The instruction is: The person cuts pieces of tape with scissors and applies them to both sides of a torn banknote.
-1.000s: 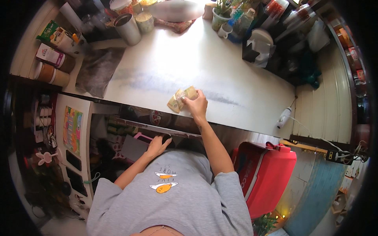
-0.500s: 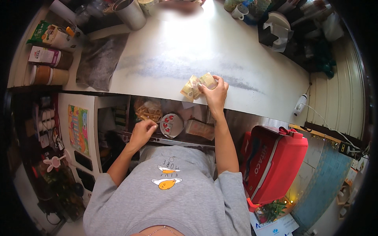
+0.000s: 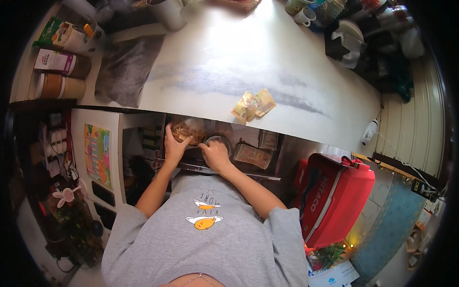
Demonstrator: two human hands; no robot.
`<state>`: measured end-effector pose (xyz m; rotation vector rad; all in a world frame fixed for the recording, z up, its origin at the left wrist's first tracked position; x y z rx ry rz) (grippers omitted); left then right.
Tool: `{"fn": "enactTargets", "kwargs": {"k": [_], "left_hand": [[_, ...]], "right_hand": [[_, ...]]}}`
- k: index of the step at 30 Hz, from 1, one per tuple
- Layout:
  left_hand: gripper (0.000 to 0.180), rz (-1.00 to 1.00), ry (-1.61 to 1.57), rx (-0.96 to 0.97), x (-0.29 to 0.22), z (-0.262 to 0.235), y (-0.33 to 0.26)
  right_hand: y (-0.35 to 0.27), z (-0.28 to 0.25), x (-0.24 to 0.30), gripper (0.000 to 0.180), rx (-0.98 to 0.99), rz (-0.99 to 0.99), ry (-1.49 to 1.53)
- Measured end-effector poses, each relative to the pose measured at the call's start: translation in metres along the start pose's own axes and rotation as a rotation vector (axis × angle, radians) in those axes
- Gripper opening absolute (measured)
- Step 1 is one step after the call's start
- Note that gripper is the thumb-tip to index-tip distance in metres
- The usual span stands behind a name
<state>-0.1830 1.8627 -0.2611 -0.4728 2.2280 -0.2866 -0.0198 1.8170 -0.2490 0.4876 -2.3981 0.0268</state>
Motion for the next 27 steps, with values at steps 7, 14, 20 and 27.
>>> {"fn": "enactTargets", "kwargs": {"k": [7, 14, 20, 27], "left_hand": [[0.034, -0.078, -0.372, -0.008, -0.023, -0.027, 0.025], [0.031, -0.116, -0.180, 0.059, -0.030, -0.044, 0.043], [0.031, -0.040, -0.068, 0.020, -0.021, -0.046, 0.046], [0.030, 0.025, -0.072, 0.032, -0.010, -0.047, 0.047]], "right_hand": [[0.008, 0.064, -0.021, 0.015, 0.283, -0.039, -0.079], [-0.001, 0.011, -0.016, 0.018, 0.077, -0.159, 0.038], [-0.013, -0.019, -0.021, 0.031, -0.037, -0.223, 0.215], [-0.013, -0.032, -0.021, 0.024, -0.113, -0.233, 0.316]]}}
Point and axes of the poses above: each hand's wrist, its own y-axis towards the middle knuckle, its own z-axis out of the palm, x = y × z, the point moved 7 cm from there along y, towards the middle knuckle, and after that the axes turned 8 degrees about -z, right-handed, at the moved point
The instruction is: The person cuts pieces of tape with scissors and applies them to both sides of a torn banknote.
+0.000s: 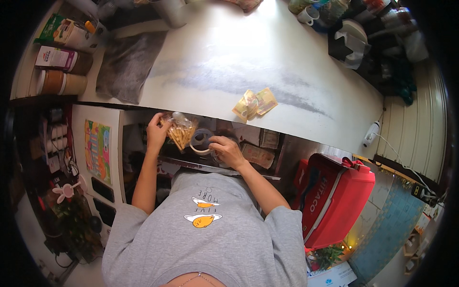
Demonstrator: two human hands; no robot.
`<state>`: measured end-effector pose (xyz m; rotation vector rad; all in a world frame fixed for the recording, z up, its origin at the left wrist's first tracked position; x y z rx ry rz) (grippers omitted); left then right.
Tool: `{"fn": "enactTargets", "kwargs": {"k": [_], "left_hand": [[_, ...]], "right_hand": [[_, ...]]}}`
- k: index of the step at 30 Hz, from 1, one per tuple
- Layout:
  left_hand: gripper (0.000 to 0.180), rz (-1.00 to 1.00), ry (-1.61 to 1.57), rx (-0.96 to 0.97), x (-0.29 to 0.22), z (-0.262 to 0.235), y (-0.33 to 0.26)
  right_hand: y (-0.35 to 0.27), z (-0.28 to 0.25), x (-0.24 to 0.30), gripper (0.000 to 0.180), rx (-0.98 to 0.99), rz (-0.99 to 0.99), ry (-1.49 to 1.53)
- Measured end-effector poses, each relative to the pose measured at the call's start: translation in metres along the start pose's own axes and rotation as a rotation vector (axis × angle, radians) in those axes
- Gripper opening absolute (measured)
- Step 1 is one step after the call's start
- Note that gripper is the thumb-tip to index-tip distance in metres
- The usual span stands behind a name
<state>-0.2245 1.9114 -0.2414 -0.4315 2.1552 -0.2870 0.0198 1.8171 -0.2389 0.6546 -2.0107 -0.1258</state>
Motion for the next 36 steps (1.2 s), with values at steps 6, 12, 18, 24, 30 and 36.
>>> {"fn": "enactTargets", "kwargs": {"k": [6, 12, 18, 24, 30, 36], "left_hand": [[0.035, -0.012, -0.197, 0.083, 0.025, -0.005, 0.018], [0.042, 0.072, 0.081, 0.151, 0.001, 0.012, -0.033], [0.063, 0.068, -0.028, 0.506, -0.067, 0.019, -0.097], [0.071, -0.147, -0.724, 0.998, -0.133, 0.028, -0.136], [0.060, -0.225, -0.767, 0.916, -0.141, 0.025, -0.134], [0.054, -0.524, -1.022, 0.990, -0.141, 0.031, -0.138]], "right_hand": [[0.005, -0.006, 0.001, 0.020, -0.005, 0.138, 0.410], [-0.008, -0.055, 0.019, 0.006, -0.215, 0.597, 0.963], [-0.012, -0.071, 0.041, 0.022, -0.412, 0.643, 1.249], [-0.004, -0.061, 0.063, 0.028, -0.505, 0.754, 1.429], [0.016, -0.093, 0.075, 0.049, -0.547, 0.678, 1.102], [0.034, -0.120, 0.095, 0.069, -0.312, 0.317, 0.658]]}}
Point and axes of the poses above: each hand's wrist, its own y-axis towards the middle knuckle, its own z-axis out of the palm, x = y × z, the point moved 7 cm from there along y, towards the middle knuckle, and after that the axes turned 8 degrees about -z, right-handed, at the moved point
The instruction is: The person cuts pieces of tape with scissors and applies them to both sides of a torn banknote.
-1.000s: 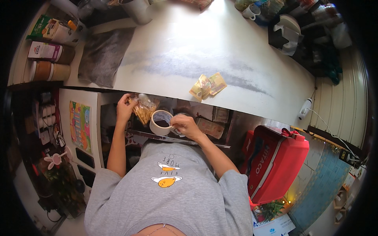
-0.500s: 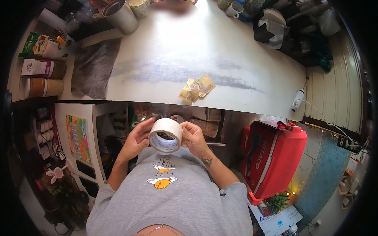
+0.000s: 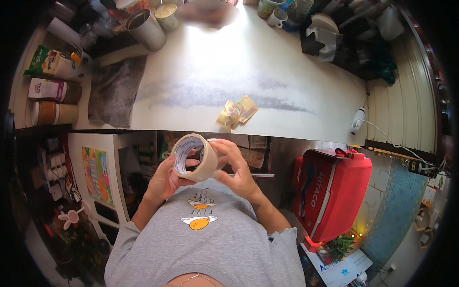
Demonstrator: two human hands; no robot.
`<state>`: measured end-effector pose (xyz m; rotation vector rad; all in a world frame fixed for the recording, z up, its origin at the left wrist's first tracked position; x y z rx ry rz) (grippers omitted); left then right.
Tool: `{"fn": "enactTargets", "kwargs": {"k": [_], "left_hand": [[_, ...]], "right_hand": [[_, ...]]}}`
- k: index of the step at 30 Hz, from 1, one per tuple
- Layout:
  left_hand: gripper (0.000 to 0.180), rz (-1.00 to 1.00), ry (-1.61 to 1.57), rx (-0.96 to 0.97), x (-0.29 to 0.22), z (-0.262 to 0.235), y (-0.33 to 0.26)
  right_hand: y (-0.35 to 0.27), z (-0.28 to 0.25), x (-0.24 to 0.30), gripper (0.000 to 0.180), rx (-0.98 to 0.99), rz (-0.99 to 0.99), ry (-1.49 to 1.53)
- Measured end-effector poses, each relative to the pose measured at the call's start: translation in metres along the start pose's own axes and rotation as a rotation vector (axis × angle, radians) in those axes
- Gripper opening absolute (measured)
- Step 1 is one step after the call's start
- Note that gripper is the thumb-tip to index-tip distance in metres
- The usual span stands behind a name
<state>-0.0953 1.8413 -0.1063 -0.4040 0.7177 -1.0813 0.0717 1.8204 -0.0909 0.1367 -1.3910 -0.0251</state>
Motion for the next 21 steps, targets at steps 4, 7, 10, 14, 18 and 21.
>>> {"fn": "enactTargets", "kwargs": {"k": [4, 7, 10, 14, 18, 21], "left_hand": [[0.055, -0.152, -0.295, 0.029, 0.012, 0.001, 0.001], [0.058, -0.264, -0.492, 0.105, 0.019, 0.006, -0.003], [0.064, -0.294, -0.485, 0.149, 0.018, 0.011, -0.006], [0.069, -0.154, -0.051, 0.072, 0.007, 0.021, -0.010], [0.062, 0.304, 0.386, -0.168, -0.011, 0.013, -0.017], [0.051, 0.375, 0.606, -0.052, -0.017, 0.019, -0.021]], "right_hand": [[0.007, 0.013, 0.011, 0.083, 0.052, -0.033, -0.072], [0.007, 0.018, 0.011, 0.083, 0.010, 0.036, 0.071], [0.009, 0.016, 0.012, 0.082, -0.003, 0.012, 0.040], [0.005, 0.014, -0.004, 0.074, -0.087, 0.138, 0.258], [0.002, 0.023, -0.012, 0.065, -0.182, 0.297, 0.506], [-0.003, 0.028, -0.022, 0.067, -0.172, 0.442, 0.591]]}}
Point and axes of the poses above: each hand's wrist, its own y-axis towards the middle knuckle, its own z-axis out of the palm, x = y × z, the point moved 7 cm from there along y, towards the middle knuckle, and after that the axes turned 8 degrees about -z, right-handed, at the moved point
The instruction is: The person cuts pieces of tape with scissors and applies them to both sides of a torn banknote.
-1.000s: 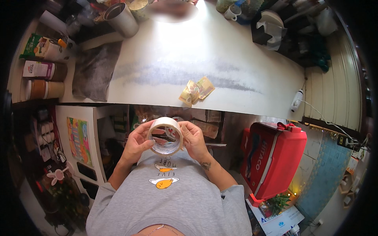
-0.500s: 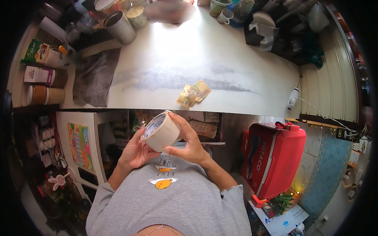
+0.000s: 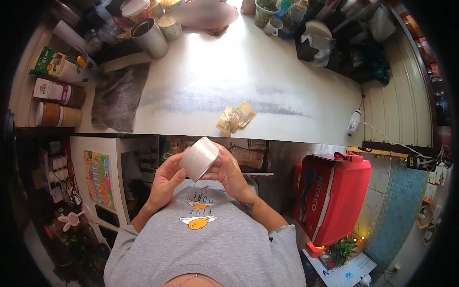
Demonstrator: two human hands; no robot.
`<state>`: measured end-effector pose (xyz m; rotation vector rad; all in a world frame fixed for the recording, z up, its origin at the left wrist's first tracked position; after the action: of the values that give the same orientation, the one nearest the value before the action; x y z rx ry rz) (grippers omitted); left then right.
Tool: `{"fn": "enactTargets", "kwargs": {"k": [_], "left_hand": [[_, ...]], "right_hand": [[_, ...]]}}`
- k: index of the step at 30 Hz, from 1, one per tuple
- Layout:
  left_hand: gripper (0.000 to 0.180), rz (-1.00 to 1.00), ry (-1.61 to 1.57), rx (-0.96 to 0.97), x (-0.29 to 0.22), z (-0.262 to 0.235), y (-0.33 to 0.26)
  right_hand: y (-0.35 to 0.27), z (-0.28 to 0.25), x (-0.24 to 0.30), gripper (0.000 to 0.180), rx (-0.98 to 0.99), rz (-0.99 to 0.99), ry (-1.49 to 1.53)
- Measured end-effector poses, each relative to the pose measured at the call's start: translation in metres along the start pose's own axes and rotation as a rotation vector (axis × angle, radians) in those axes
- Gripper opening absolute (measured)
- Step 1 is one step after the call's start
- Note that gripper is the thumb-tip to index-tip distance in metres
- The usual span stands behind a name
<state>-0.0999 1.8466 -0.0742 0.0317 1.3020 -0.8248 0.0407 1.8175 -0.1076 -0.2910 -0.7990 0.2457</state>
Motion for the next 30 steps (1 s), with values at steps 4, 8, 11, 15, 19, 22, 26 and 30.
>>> {"fn": "enactTargets", "kwargs": {"k": [4, 8, 11, 15, 19, 22, 26, 30], "left_hand": [[0.034, -0.048, 0.008, 0.010, -0.008, 0.005, -0.002], [0.031, -0.079, -0.062, 0.000, -0.013, 0.003, -0.006], [0.031, -0.091, -0.121, -0.025, -0.012, 0.001, -0.007], [0.033, -0.152, -0.212, -0.018, -0.006, -0.002, -0.007], [0.036, -0.208, -0.325, -0.023, 0.001, -0.004, -0.008], [0.042, -0.245, -0.391, -0.020, -0.006, 0.001, -0.011], [0.048, -0.200, -0.359, 0.069, -0.008, 0.005, -0.014], [0.050, -0.143, -0.066, 0.158, -0.023, 0.014, -0.020]], "right_hand": [[-0.002, 0.000, -0.010, 0.061, 0.022, 0.143, 0.085], [-0.004, 0.000, -0.018, 0.063, 0.046, 0.246, -0.043], [-0.001, -0.003, -0.014, 0.064, 0.018, 0.081, -0.259], [-0.005, 0.014, 0.018, 0.076, 0.127, -0.394, -0.545], [-0.008, 0.042, 0.039, 0.078, 0.379, -0.501, -0.814], [-0.007, 0.043, 0.036, 0.069, 0.374, -0.446, -0.754], [-0.007, 0.035, 0.025, 0.058, 0.171, -0.250, -0.534], [-0.006, 0.033, 0.023, 0.048, 0.091, -0.245, -0.414]]}}
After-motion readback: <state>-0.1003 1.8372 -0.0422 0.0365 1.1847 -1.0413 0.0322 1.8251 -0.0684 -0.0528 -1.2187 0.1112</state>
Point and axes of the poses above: each hand's wrist, its own y-axis towards the middle knuckle, its own z-axis out of the palm, x = y × z, the point moved 7 cm from there along y, towards the middle knuckle, and after that the axes turned 8 degrees about -z, right-handed, at the moved point
